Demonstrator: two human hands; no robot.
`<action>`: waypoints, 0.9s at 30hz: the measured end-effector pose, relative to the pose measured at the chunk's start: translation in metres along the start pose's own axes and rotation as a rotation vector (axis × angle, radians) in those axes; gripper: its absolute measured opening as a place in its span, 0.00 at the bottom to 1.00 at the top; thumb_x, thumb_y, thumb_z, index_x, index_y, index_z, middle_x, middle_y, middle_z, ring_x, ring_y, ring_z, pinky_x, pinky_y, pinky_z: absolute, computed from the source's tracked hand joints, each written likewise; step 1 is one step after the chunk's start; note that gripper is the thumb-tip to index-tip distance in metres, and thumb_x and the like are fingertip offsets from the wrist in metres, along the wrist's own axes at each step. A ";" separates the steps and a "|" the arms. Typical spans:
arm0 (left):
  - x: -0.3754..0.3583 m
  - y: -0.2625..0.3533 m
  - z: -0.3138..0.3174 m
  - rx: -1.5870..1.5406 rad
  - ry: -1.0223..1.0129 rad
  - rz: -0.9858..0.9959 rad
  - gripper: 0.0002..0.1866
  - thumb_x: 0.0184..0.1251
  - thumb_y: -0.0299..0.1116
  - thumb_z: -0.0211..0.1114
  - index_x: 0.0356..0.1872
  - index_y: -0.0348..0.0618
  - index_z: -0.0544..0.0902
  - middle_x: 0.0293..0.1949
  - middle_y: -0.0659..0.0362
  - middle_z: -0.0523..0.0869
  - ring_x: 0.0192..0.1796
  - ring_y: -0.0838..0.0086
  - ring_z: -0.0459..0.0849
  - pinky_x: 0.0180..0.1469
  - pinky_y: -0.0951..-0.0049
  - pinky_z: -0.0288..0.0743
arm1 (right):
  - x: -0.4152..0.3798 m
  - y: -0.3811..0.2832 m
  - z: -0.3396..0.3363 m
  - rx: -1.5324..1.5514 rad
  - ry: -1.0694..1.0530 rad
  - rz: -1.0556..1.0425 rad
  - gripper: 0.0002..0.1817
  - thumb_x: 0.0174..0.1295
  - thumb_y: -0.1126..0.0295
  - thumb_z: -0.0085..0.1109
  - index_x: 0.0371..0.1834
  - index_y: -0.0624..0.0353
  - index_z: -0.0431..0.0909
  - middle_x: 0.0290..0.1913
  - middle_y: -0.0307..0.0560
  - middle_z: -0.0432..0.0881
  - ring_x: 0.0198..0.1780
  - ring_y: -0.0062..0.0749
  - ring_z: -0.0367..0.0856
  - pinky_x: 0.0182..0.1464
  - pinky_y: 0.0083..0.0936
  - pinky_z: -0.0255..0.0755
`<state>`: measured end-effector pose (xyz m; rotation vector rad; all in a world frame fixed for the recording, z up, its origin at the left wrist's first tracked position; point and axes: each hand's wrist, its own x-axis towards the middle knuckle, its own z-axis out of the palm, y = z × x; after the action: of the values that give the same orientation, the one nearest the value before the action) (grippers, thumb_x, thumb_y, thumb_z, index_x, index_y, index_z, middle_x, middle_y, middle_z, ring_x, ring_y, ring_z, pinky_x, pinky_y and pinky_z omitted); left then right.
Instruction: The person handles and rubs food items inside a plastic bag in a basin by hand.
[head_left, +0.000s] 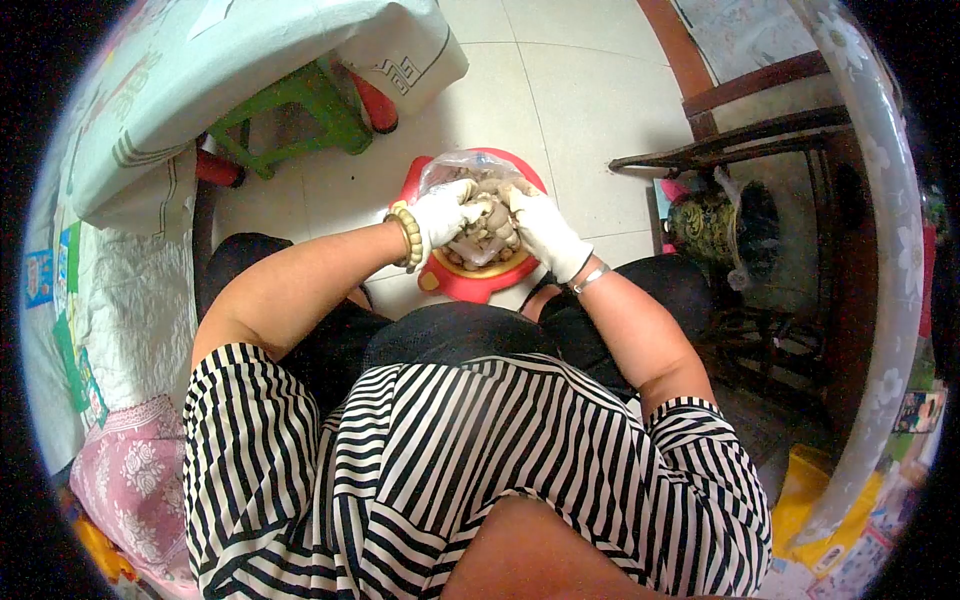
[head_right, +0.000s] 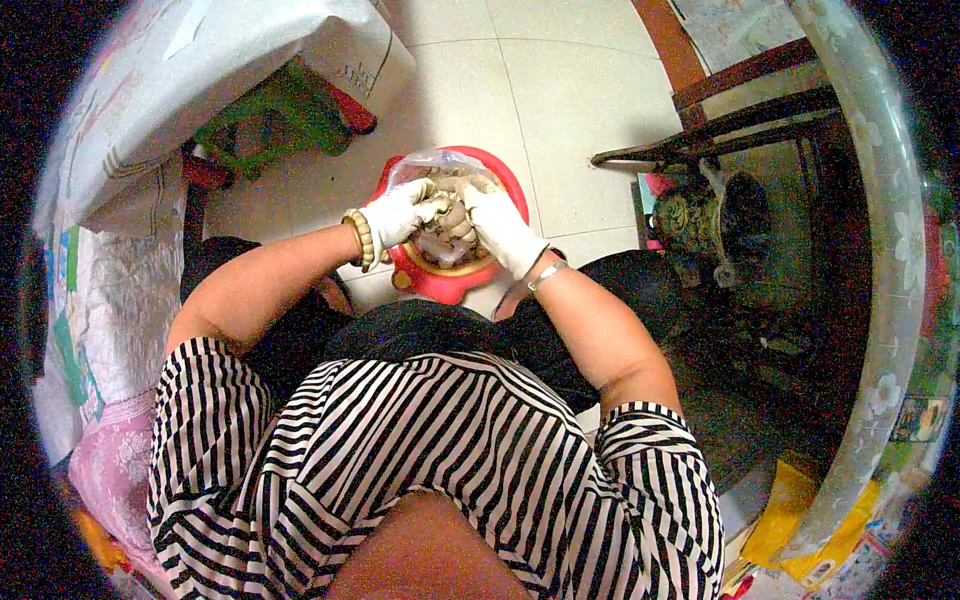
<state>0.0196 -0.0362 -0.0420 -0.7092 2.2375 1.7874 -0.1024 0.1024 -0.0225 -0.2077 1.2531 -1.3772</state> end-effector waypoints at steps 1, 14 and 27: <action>0.001 -0.001 0.000 -0.008 -0.008 -0.016 0.17 0.68 0.38 0.58 0.52 0.37 0.75 0.44 0.56 0.82 0.46 0.74 0.78 0.50 0.71 0.74 | -0.002 -0.003 0.002 -0.064 -0.013 0.004 0.16 0.71 0.66 0.45 0.56 0.63 0.69 0.47 0.48 0.79 0.44 0.28 0.81 0.44 0.23 0.79; 0.002 -0.002 -0.002 0.181 -0.050 0.027 0.16 0.68 0.39 0.58 0.49 0.38 0.76 0.40 0.58 0.82 0.40 0.75 0.79 0.45 0.72 0.74 | -0.004 0.001 0.002 -0.009 -0.065 0.045 0.12 0.69 0.65 0.49 0.51 0.59 0.69 0.37 0.42 0.80 0.32 0.20 0.80 0.28 0.15 0.76; 0.000 0.008 -0.016 -0.657 -0.226 -0.300 0.15 0.73 0.38 0.50 0.51 0.40 0.75 0.43 0.57 0.83 0.41 0.73 0.82 0.43 0.71 0.80 | -0.009 -0.007 0.012 -0.007 -0.071 -0.026 0.21 0.60 0.78 0.43 0.59 0.62 0.66 0.43 0.45 0.79 0.35 0.21 0.79 0.36 0.16 0.75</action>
<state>0.0182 -0.0504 -0.0312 -0.8374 1.3040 2.2988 -0.0954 0.1017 -0.0075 -0.2765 1.2000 -1.3760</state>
